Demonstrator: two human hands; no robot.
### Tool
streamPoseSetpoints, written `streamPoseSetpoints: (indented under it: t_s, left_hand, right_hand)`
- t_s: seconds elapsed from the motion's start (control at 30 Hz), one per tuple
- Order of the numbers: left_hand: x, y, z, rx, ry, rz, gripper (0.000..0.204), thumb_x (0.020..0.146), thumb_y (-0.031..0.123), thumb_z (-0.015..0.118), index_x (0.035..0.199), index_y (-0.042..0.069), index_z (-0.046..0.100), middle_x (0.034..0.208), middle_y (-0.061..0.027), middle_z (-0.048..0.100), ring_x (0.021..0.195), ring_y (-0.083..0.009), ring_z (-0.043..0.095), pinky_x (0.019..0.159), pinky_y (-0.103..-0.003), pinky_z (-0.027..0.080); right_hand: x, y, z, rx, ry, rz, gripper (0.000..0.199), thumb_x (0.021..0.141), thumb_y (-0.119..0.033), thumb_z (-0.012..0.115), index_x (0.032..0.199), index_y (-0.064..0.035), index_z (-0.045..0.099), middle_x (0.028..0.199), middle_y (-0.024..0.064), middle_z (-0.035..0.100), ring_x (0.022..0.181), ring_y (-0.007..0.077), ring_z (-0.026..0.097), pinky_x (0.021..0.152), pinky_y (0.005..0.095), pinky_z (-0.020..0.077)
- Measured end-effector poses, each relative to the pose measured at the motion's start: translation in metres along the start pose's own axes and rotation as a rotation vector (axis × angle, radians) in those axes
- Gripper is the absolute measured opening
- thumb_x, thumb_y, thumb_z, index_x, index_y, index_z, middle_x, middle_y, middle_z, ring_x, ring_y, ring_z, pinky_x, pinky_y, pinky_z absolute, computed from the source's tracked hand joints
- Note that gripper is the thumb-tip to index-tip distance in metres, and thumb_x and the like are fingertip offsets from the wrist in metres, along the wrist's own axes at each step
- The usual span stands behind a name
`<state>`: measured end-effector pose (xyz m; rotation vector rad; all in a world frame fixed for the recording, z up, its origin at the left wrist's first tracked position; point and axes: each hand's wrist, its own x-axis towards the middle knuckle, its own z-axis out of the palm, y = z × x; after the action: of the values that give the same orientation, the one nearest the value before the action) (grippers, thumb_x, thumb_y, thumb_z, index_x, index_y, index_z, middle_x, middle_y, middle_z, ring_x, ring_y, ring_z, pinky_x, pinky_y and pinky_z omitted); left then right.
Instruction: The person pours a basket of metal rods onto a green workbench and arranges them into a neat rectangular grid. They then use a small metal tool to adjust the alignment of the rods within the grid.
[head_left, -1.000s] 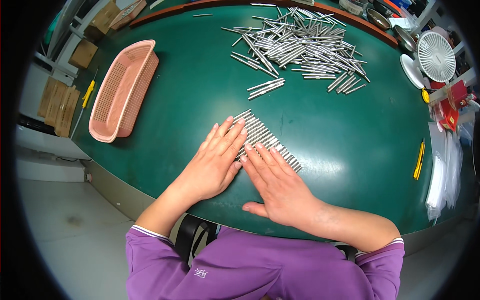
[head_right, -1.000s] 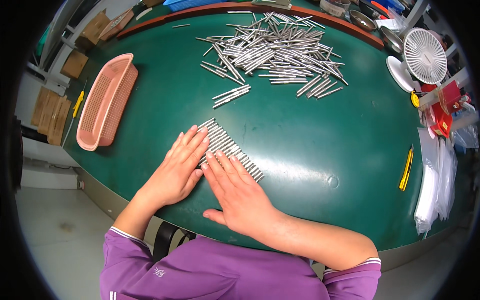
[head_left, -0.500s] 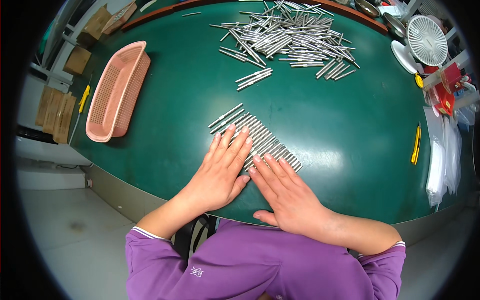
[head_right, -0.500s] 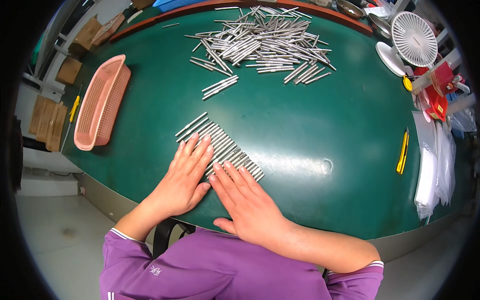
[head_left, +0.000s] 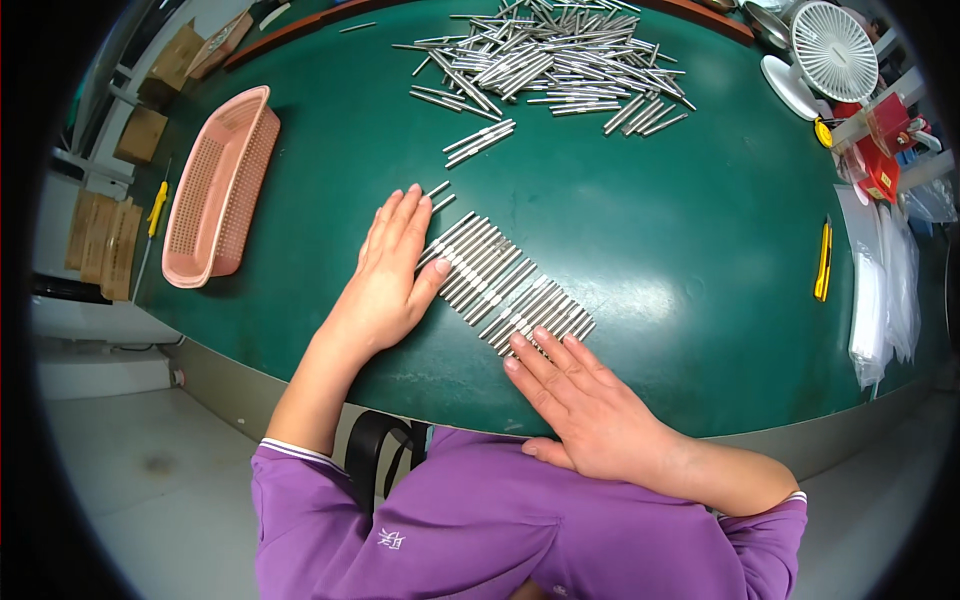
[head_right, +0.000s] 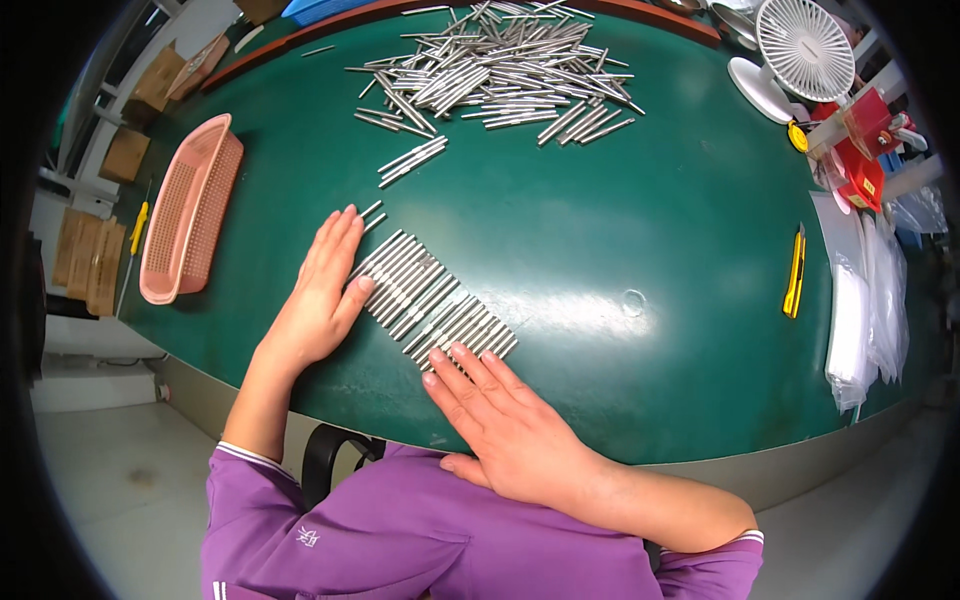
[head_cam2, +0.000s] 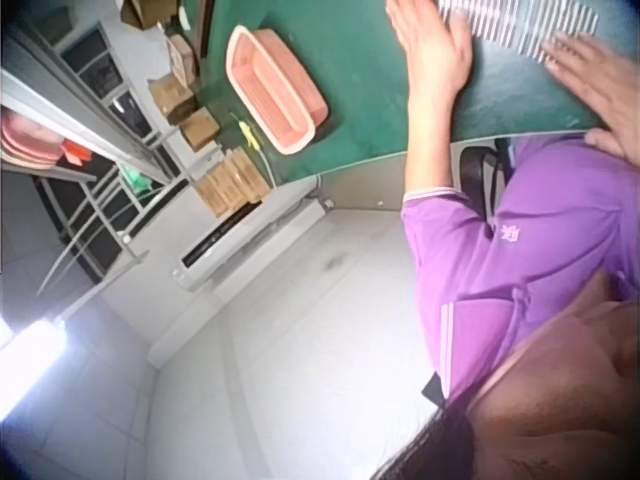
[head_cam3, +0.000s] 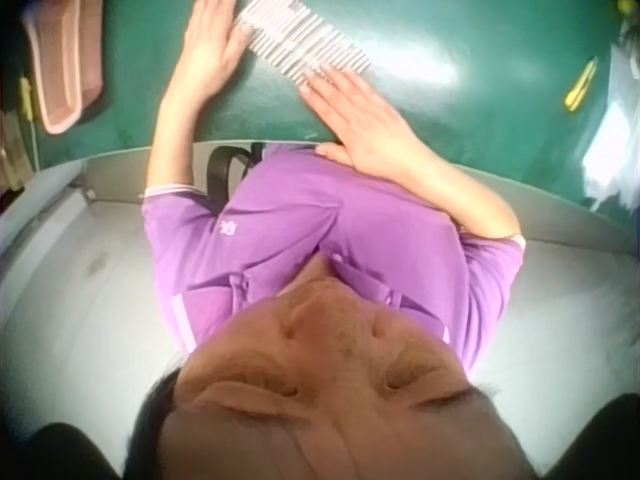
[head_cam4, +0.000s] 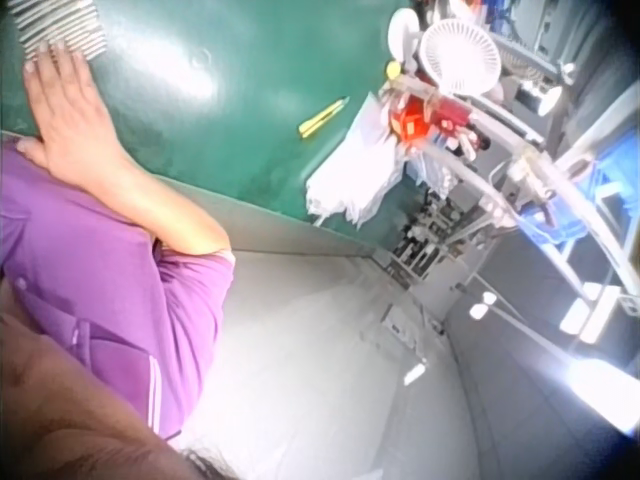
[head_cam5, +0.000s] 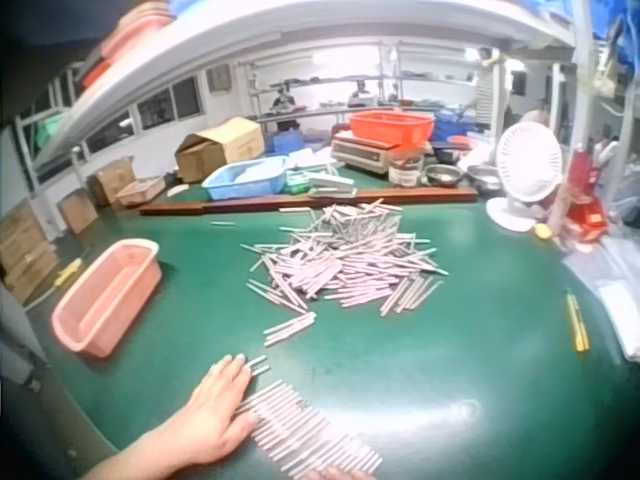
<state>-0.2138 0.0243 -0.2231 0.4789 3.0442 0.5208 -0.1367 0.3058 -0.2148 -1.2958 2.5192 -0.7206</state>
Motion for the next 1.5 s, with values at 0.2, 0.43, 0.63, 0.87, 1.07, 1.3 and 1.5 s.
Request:
streamPoseSetpoints:
  t_s: [0.2, 0.43, 0.63, 0.87, 1.07, 1.3, 1.5]
  left_hand:
    - [-0.007, 0.008, 0.006, -0.026, -0.002, 0.061, 0.069, 0.095, 0.016, 0.061, 0.153, -0.002, 0.03, 0.162, -0.02, 0.026, 0.151, -0.04, 0.023, 0.122, -0.047, 0.022]
    - [-0.014, 0.019, 0.01, -0.026, 0.027, 0.085, 0.068, 0.093, 0.016, 0.063, 0.152, -0.002, 0.034, 0.161, -0.0207, 0.029, 0.15, -0.0394, 0.025, 0.121, -0.048, 0.024]
    - [-0.005, 0.011, 0.004, -0.122, 0.117, 0.088, 0.055, 0.092, 0.011, 0.064, 0.143, 0.0, 0.047, 0.149, -0.019, 0.046, 0.14, -0.0391, 0.04, 0.116, -0.047, 0.033]
    - [0.019, -0.017, 0.0, -0.404, 0.228, 0.032, 0.041, 0.095, -0.001, 0.054, 0.136, 0.003, 0.056, 0.12, -0.0131, 0.066, 0.112, -0.0264, 0.061, 0.101, -0.036, 0.048]
    - [0.022, -0.031, 0.006, -0.384, 0.29, 0.039, 0.041, 0.096, -0.002, 0.052, 0.136, 0.005, 0.058, 0.114, -0.0112, 0.068, 0.105, -0.0237, 0.064, 0.097, -0.035, 0.05]
    - [0.02, -0.037, 0.009, -0.433, 0.363, -0.023, 0.042, 0.095, -0.006, 0.048, 0.134, 0.005, 0.059, 0.11, -0.0116, 0.069, 0.102, -0.0225, 0.064, 0.094, -0.034, 0.051]
    - [0.022, -0.054, 0.011, -0.568, 0.504, -0.204, 0.042, 0.097, -0.005, 0.044, 0.137, 0.002, 0.056, 0.11, -0.0099, 0.068, 0.1, -0.0176, 0.062, 0.094, -0.031, 0.05]
  right_hand:
    - [0.003, 0.001, 0.002, -0.024, 0.011, -0.004, 0.081, 0.092, -0.045, 0.062, 0.151, 0.0036, 0.035, 0.16, 0.0213, 0.029, 0.151, 0.0356, 0.024, 0.123, 0.0464, 0.0199]
    - [0.017, 0.004, 0.007, -0.058, 0.04, -0.018, 0.082, 0.092, -0.046, 0.061, 0.151, 0.0045, 0.034, 0.16, 0.0221, 0.029, 0.15, 0.0362, 0.025, 0.123, 0.0473, 0.0199]
    - [0.038, 0.007, 0.009, -0.083, 0.08, -0.032, 0.083, 0.092, -0.046, 0.062, 0.15, 0.0052, 0.034, 0.159, 0.0234, 0.03, 0.15, 0.037, 0.027, 0.122, 0.0482, 0.0214]
    - [0.067, 0.018, 0.0, 0.04, 0.118, -0.019, 0.068, 0.095, -0.031, 0.06, 0.15, 0.0009, 0.037, 0.159, 0.0221, 0.031, 0.15, 0.0365, 0.027, 0.123, 0.0498, 0.0195]
    - [0.111, 0.055, -0.024, -0.22, 0.22, -0.052, 0.057, 0.098, -0.022, 0.055, 0.15, -0.0055, 0.04, 0.159, 0.0145, 0.035, 0.15, 0.036, 0.027, 0.123, 0.0525, 0.0178]
    - [0.152, 0.071, -0.001, -0.235, 0.17, -0.084, 0.057, 0.101, -0.029, 0.049, 0.151, -0.0051, 0.04, 0.16, 0.0144, 0.033, 0.15, 0.0348, 0.025, 0.124, 0.0515, 0.0154]
    - [0.174, 0.073, -0.002, -0.261, 0.137, -0.037, 0.06, 0.101, -0.032, 0.047, 0.153, -0.0051, 0.036, 0.161, 0.0141, 0.032, 0.151, 0.035, 0.023, 0.124, 0.0514, 0.0127]
